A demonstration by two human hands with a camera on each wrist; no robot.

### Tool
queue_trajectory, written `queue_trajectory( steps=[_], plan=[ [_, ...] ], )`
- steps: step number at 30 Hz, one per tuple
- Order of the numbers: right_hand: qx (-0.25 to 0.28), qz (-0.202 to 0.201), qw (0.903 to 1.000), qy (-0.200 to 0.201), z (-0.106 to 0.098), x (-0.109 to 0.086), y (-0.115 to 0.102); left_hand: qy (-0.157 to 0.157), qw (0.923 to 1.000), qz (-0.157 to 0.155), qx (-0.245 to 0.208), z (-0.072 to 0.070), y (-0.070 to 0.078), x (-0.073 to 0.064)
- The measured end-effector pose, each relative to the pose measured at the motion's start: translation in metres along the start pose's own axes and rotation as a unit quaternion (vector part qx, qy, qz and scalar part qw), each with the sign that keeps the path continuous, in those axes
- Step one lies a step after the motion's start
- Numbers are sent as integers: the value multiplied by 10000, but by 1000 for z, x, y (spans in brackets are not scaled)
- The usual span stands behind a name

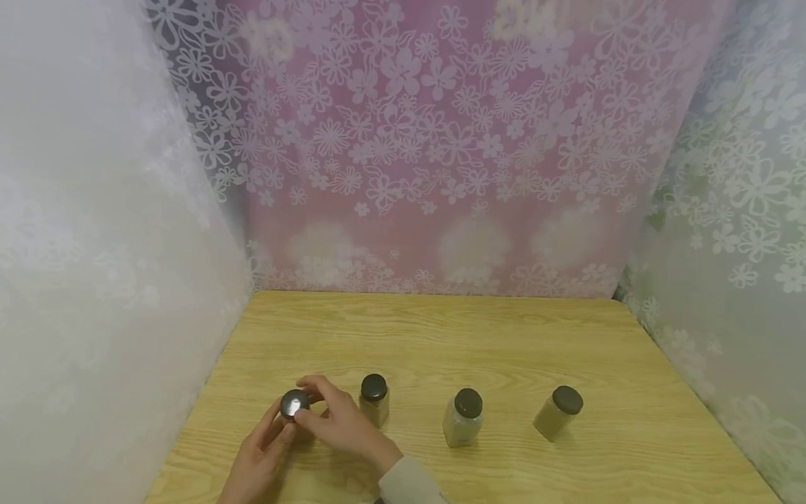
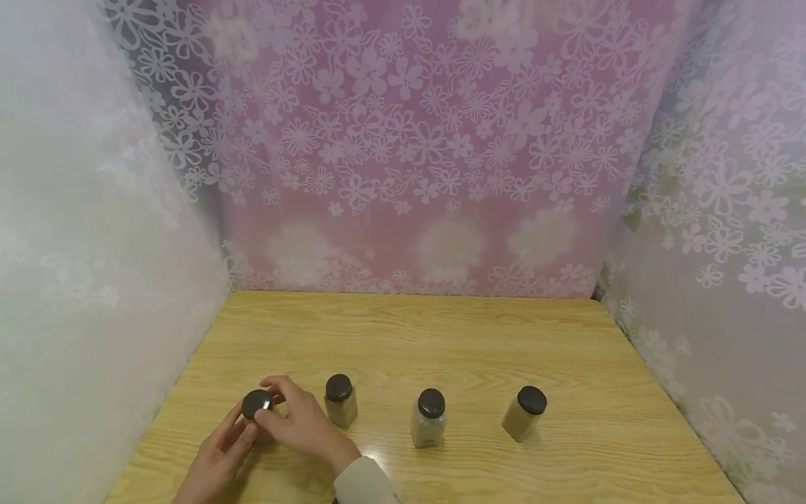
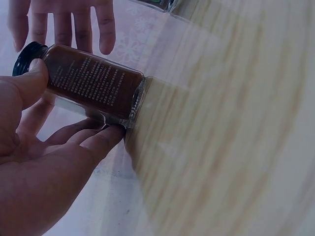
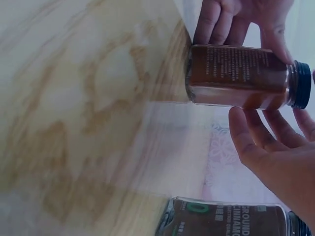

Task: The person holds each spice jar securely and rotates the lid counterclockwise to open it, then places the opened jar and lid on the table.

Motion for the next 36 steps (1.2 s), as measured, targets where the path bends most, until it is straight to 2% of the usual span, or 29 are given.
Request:
queue_trajectory(
  steps=[6,14,20,28,33,36],
  plan=[
    [-90,124,9998,103,2,1,1,-88,9998,8,-164,1,-1,0],
    [-158,-46,9999,13,0,0,-3,-38,10000,8,-42,0,-2,1],
    [-649,128,9978,86,3,3,-3,-96,9998,101,-150,0,-2,1],
    [-1049,-320,9938,-180,1,5,-11,-137,9995,95,-266,-1,-3,0],
    [-1389,-1,9902,-147,2,7,-13,-153,9993,160,-289,0,-2,0],
    [-1534,-18,9881,-131,2,8,-13,-192,9993,142,-274,0,-2,1]
  ],
)
Point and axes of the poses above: each hand's wrist, its own x-axis towards the middle knuckle, its own z-axis out of the palm, y = z × x, the point moved 5 cm from there along x, towards the middle knuckle, and after that the axes turned 13 degrees about -z, right-handed, at the moved point
